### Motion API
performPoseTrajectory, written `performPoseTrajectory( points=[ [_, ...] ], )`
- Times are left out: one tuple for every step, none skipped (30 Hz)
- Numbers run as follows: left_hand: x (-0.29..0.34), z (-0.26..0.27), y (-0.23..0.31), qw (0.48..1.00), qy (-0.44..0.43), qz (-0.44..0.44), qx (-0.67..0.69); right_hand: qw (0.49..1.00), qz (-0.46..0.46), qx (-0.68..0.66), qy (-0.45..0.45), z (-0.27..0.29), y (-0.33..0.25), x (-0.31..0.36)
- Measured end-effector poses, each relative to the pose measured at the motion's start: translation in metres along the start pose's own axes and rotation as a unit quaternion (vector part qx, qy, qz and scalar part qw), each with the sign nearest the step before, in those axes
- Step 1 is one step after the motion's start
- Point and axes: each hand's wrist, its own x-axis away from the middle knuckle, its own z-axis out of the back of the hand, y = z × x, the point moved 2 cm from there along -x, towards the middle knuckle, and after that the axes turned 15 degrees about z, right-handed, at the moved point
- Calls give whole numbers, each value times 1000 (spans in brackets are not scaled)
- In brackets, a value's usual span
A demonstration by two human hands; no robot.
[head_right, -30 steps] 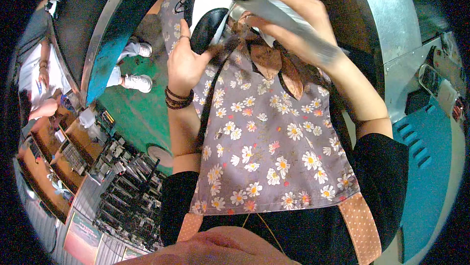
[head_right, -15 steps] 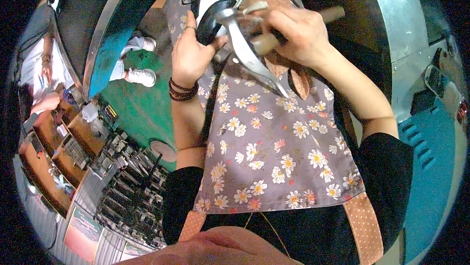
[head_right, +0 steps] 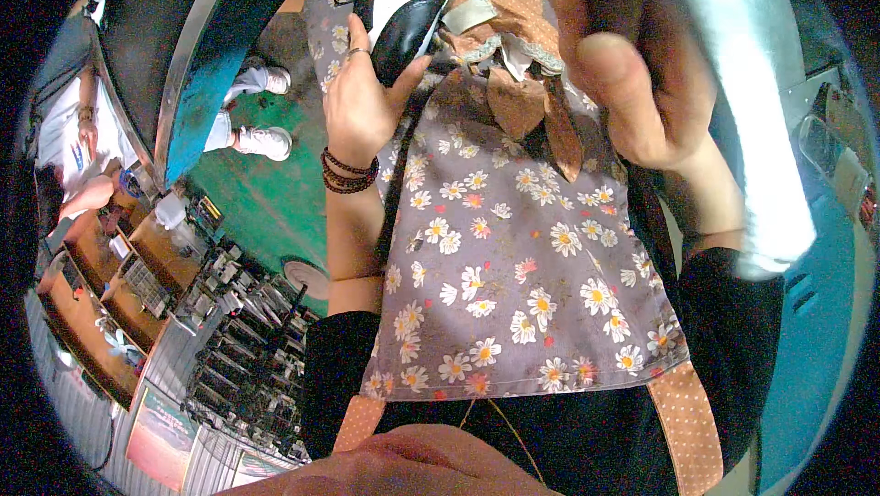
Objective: The person uses a hammer to tap and adjust the sole of a black and white shoe held against a floral-patterned cloth. They repeatedly pick up shoes from a nearby conveyor belt, perform the hammering action, and place the shoes back on the belt. The person also uses a white cloth to wipe the shoe surface during the process.
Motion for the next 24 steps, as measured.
performPoseTrajectory(
  points=[
    [0, 0, 0, 1000, -3, 1, 2, 998, -18, -50, -19, 4, 7, -1],
    [2, 1, 0, 1000, -3, 5, 1, 994, -40, -99, -37, 7, 13, -2],
    [0, 3, 3, 1000, -7, 2, -1, 997, -27, -49, -56, 2, 22, 1],
    [1, 4, 5, 1000, -8, 4, -5, 992, -2, 66, -110, -8, 33, 11],
    [1, 6, 7, 999, -31, 16, -11, 970, 23, 176, -164, -17, 46, 22],
    [-1, 7, 8, 998, -53, 29, -16, 953, 19, 228, -200, -25, 57, 28],
    [-2, 7, 7, 996, -75, 42, -21, 951, -97, 153, -249, -31, 66, 32],
    [-3, 4, 3, 997, -75, 36, -3, 956, -76, 163, -232, -30, 65, 32],
    [-2, 3, 1, 997, -71, 36, 2, 959, -56, 172, -216, -29, 62, 32],
    [-1, 3, 0, 997, -67, 36, 6, 962, -37, 180, -200, -29, 56, 30],
    [-1, 3, 0, 997, -64, 36, 11, 971, 36, 187, -146, -27, 47, 22],
    [-1, 5, 2, 998, -59, 30, 17, 986, 20, 142, -90, -25, 39, 21],
    [-1, 5, 2, 998, -58, 24, 20, 991, 28, 119, -61, -22, 34, 20],
    [0, 4, 1, 998, -56, 18, 22, 987, 41, 132, -79, -22, 37, 21],
    [-2, 5, 2, 998, -55, 9, 24, 970, 59, 188, -140, -22, 42, 21],
    [-4, 5, 2, 998, -57, 11, 17, 943, 58, 241, -221, -26, 54, 24],
    [-6, 4, 2, 998, -59, 13, 9, 937, 11, 225, -266, -34, 64, 25],
    [-8, 3, 0, 998, -61, 18, 3, 943, -17, 197, -268, -33, 68, 26],
    [-9, 3, -1, 998, -55, 7, 16, 947, -46, 172, -267, -31, 70, 27],
    [-9, 4, -1, 998, -48, -4, 29, 952, 0, 182, -245, -28, 64, 23],
    [-5, 3, -5, 998, -47, -8, 39, 956, 41, 185, -226, -28, 55, 24],
    [-7, 3, -6, 997, -65, 1, 41, 975, 17, 121, -184, -26, 45, 22],
    [-7, -1, -9, 998, -38, -32, 47, 969, 47, 143, -195, -29, 45, 25],
    [-9, -2, -9, 997, -11, -64, 49, 962, 79, 167, -201, -31, 47, 25]
  ],
)
